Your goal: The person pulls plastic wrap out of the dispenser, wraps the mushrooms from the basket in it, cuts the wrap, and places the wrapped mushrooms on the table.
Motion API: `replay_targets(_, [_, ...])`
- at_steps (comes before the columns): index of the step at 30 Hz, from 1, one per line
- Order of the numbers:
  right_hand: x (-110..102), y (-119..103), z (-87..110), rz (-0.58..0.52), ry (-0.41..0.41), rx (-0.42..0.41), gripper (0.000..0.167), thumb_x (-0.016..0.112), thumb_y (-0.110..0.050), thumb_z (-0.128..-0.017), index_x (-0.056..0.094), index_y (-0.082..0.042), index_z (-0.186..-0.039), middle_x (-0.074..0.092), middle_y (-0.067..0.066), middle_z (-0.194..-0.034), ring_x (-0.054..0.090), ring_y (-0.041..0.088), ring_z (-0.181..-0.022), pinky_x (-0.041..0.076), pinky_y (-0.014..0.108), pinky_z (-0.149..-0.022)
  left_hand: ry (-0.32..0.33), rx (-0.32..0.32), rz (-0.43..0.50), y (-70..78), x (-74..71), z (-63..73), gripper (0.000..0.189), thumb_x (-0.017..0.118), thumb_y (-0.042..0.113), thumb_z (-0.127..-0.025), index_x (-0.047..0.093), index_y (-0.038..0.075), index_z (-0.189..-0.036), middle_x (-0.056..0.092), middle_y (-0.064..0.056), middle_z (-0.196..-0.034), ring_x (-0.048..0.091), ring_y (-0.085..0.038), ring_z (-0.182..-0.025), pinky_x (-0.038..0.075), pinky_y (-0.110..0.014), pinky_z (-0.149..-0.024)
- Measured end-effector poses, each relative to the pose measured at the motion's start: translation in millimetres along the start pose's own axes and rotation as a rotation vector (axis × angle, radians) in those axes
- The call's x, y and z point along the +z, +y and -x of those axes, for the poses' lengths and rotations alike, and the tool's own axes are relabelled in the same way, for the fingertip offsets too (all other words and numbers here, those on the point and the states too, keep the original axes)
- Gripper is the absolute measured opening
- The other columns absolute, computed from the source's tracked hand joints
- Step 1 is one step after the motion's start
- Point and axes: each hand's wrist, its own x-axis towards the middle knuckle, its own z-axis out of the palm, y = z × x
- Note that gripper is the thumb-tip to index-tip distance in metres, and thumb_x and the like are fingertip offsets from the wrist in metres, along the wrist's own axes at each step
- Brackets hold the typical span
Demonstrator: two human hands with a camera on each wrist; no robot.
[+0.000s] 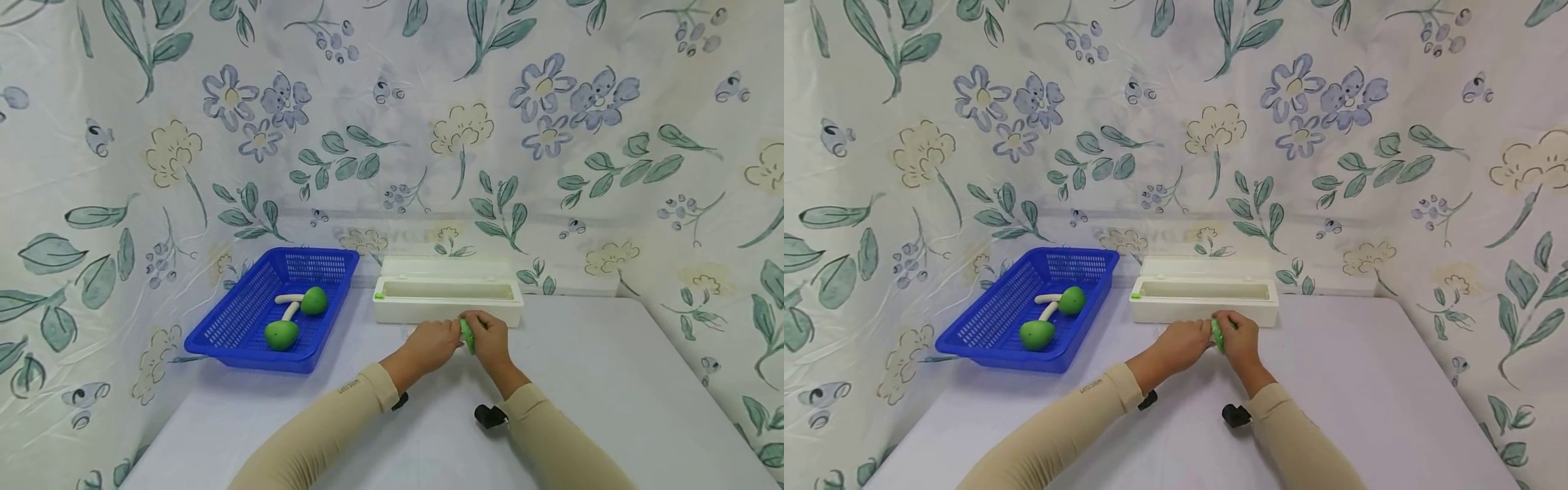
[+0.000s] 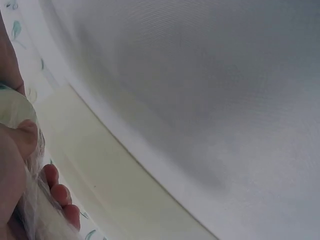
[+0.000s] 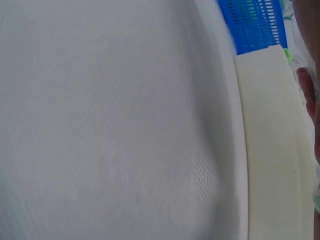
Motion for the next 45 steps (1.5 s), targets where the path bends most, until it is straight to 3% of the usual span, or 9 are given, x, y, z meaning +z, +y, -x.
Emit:
replay_targets(4, [2, 0, 0.4, 0.02, 0.048, 0.001, 0.016, 0.061, -0.008, -0.093, 0.075, -0.001, -0.09, 0.071, 0.012, -0.09, 0.062, 0.015, -0.076, 0.05, 0.021, -0.06, 0.003, -0.016, 0.007, 0.4, -1.0, 0.7, 0.036, 0.049, 0.04, -0.101, 0.058, 0.006, -0.11, 0.057, 0.001, -0.079, 0.058, -0.01, -0.064, 0.047, -0.025, -0.051])
replay_targets(12, [-8, 0, -1.1, 0.029, 0.003, -0.017, 0.016, 0.064, -0.014, -0.095, 0.074, -0.002, -0.095, 0.07, 0.012, -0.096, 0.058, 0.016, -0.079, 0.048, 0.022, -0.062, 0.005, -0.046, 0.026, -12.0, 10.8, 7.6, 0.056, 0.064, 0.054, -0.088, 0.055, 0.009, -0.121, 0.061, 0.001, -0.092, 0.062, -0.014, -0.074, 0.048, -0.028, -0.058])
replay_targets(15, [-15, -1, -2.1, 0.066, -0.076, -0.053, 0.017, 0.063, -0.015, -0.095, 0.071, -0.001, -0.103, 0.066, 0.01, -0.107, 0.057, 0.018, -0.092, 0.048, 0.028, -0.076, 0.014, -0.042, 0.025, -19.0, 16.6, 10.9, 0.041, 0.061, 0.045, -0.093, 0.054, 0.011, -0.115, 0.06, -0.001, -0.088, 0.061, -0.016, -0.07, 0.048, -0.029, -0.055])
replay_targets(19, [-22, 1, -3.5, 0.236, -0.276, -0.171, 0.023, 0.059, -0.014, -0.095, 0.062, -0.005, -0.116, 0.052, 0.009, -0.125, 0.049, 0.025, -0.113, 0.041, 0.045, -0.094, 0.053, -0.004, 0.052, -27.9, 18.1, 16.4, 0.021, 0.055, 0.034, -0.099, 0.053, 0.015, -0.108, 0.059, -0.001, -0.083, 0.059, -0.017, -0.065, 0.047, -0.029, -0.05])
replay_targets(22, [-28, 2, -4.4, 0.397, -0.42, -0.241, 0.03, 0.06, -0.019, -0.095, 0.057, -0.012, -0.124, 0.044, 0.006, -0.125, 0.047, 0.028, -0.115, 0.038, 0.053, -0.096, 0.056, 0.006, 0.052, -33.5, 17.0, 20.1, 0.015, 0.055, 0.029, -0.1, 0.053, 0.017, -0.109, 0.059, -0.002, -0.082, 0.058, -0.018, -0.063, 0.046, -0.029, -0.049])
replay_targets(27, [-35, -6, -5.5, 0.454, -0.59, -0.231, 0.045, 0.072, -0.024, -0.087, 0.057, -0.013, -0.128, 0.044, 0.001, -0.124, 0.047, 0.028, -0.115, 0.038, 0.056, -0.098, 0.037, 0.001, 0.048, -39.4, 18.3, 23.4, 0.013, 0.055, 0.026, -0.1, 0.053, 0.019, -0.11, 0.058, -0.002, -0.081, 0.057, -0.018, -0.062, 0.046, -0.029, -0.05])
replay_targets(37, [-36, -5, -9.3, 0.529, -0.68, -0.256, 0.04, 0.086, -0.022, -0.072, 0.06, -0.02, -0.102, 0.046, -0.009, -0.109, 0.049, 0.016, -0.102, 0.043, 0.044, -0.091, 0.092, 0.075, -0.006, -33.8, 23.4, 21.2, 0.013, 0.06, 0.019, -0.096, 0.055, 0.02, -0.108, 0.054, 0.0, -0.076, 0.052, -0.016, -0.058, 0.042, -0.028, -0.047])
replay_targets(41, [-36, -2, -11.1, 0.567, -0.711, -0.285, 0.038, 0.087, -0.021, -0.071, 0.058, -0.022, -0.096, 0.046, -0.01, -0.104, 0.049, 0.014, -0.097, 0.044, 0.04, -0.088, 0.067, 0.094, -0.046, -32.0, 19.6, 21.9, 0.014, 0.06, 0.022, -0.097, 0.053, 0.022, -0.109, 0.055, 0.002, -0.08, 0.053, -0.015, -0.064, 0.042, -0.028, -0.054])
replay_targets(45, [-36, -5, -11.9, 0.594, -0.744, -0.304, 0.042, 0.087, -0.023, -0.071, 0.061, -0.018, -0.104, 0.047, -0.004, -0.114, 0.049, 0.017, -0.103, 0.044, 0.042, -0.091, -0.005, 0.074, -0.067, -35.3, 17.9, 24.6, 0.017, 0.058, 0.024, -0.098, 0.054, 0.024, -0.115, 0.057, 0.003, -0.085, 0.054, -0.015, -0.071, 0.044, -0.029, -0.061])
